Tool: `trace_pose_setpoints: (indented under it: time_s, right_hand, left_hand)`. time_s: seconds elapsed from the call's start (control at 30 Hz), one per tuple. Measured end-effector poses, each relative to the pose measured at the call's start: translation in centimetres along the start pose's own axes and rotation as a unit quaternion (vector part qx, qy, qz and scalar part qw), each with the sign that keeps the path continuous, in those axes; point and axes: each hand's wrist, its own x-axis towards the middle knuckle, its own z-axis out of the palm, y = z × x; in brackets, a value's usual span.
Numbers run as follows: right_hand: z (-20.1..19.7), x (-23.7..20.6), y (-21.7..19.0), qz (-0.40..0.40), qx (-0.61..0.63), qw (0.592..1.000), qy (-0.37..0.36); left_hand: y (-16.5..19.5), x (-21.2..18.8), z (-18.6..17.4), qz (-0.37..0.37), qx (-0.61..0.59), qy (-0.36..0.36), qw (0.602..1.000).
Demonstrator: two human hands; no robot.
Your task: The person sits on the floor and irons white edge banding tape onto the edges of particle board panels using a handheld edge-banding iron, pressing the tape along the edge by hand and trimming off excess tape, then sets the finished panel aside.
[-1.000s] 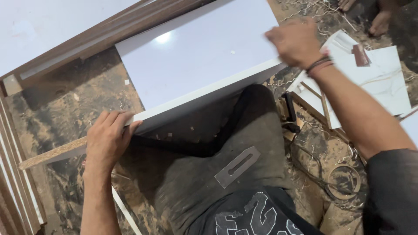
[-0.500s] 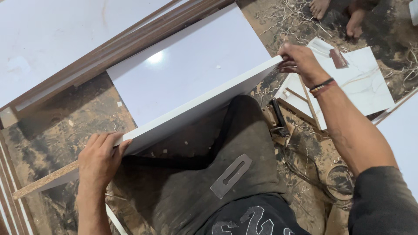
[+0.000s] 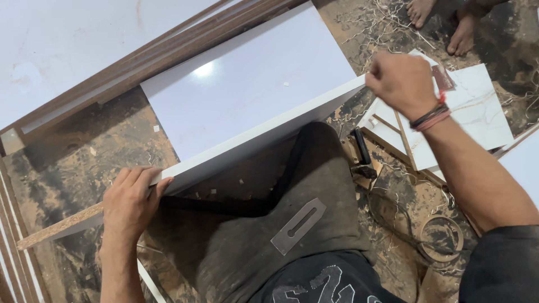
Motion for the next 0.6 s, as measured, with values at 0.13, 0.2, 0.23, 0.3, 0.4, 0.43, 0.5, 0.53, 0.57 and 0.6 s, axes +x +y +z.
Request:
trace_pose_setpoints:
  time_s: [0.13, 0.2, 0.23, 0.3, 0.4, 0.43, 0.5, 0.53, 0.57, 0.6]
  right_hand:
    - [-0.5, 0.0, -0.8, -0.04, -0.01, 0.999, 0.022]
    - [-0.6, 0.3, -0.3, 0.078, 0.251, 0.964, -0.043]
    - [-0.5, 0.5, 0.2, 0.134, 0.375, 0.914, -0.076]
    - [0.1, 0.5, 1.0, 0.149, 0.488, 0.854, -0.102]
    - [1.8, 0.2, 1.9, 0.13, 0.536, 0.829, -0.094]
    - [2.3, 0.0, 2.2, 0.116, 0.533, 0.834, -0.082]
    - [3.3, -0.2, 2.7, 0.125, 0.559, 0.816, -0.078]
    - [3.7, -0.2, 2.9, 0.128, 0.572, 0.807, -0.073]
    - [4.0, -0.2, 3.1, 0.122, 0.581, 0.802, -0.066]
    - [4.4, -0.2, 3.2, 0.117, 0.59, 0.796, -0.061]
  left_hand:
    - [0.0, 0.1, -0.1, 0.008, -0.006, 0.014, 1.0]
    - [-0.1, 0.1, -0.2, 0.011, -0.003, 0.013, 1.0]
    - [-0.1, 0.1, -0.2, 0.012, -0.001, 0.012, 1.0]
    - [-0.2, 0.1, -0.2, 0.012, -0.009, 0.015, 1.0]
    - [-0.1, 0.0, -0.3, 0.001, -0.006, 0.003, 1.0]
    - [-0.1, 0.0, -0.3, -0.004, -0.001, -0.002, 1.0]
    - [0.0, 0.1, -0.4, 0.0, 0.0, -0.001, 1.0]
    - [0.0, 0.2, -0.4, 0.001, 0.002, 0.004, 1.0]
    - [0.0, 0.3, -0.4, 0.001, -0.003, 0.003, 1.0]
    - [0.1, 0.3, -0.5, 0.0, -0.008, 0.002, 1.0]
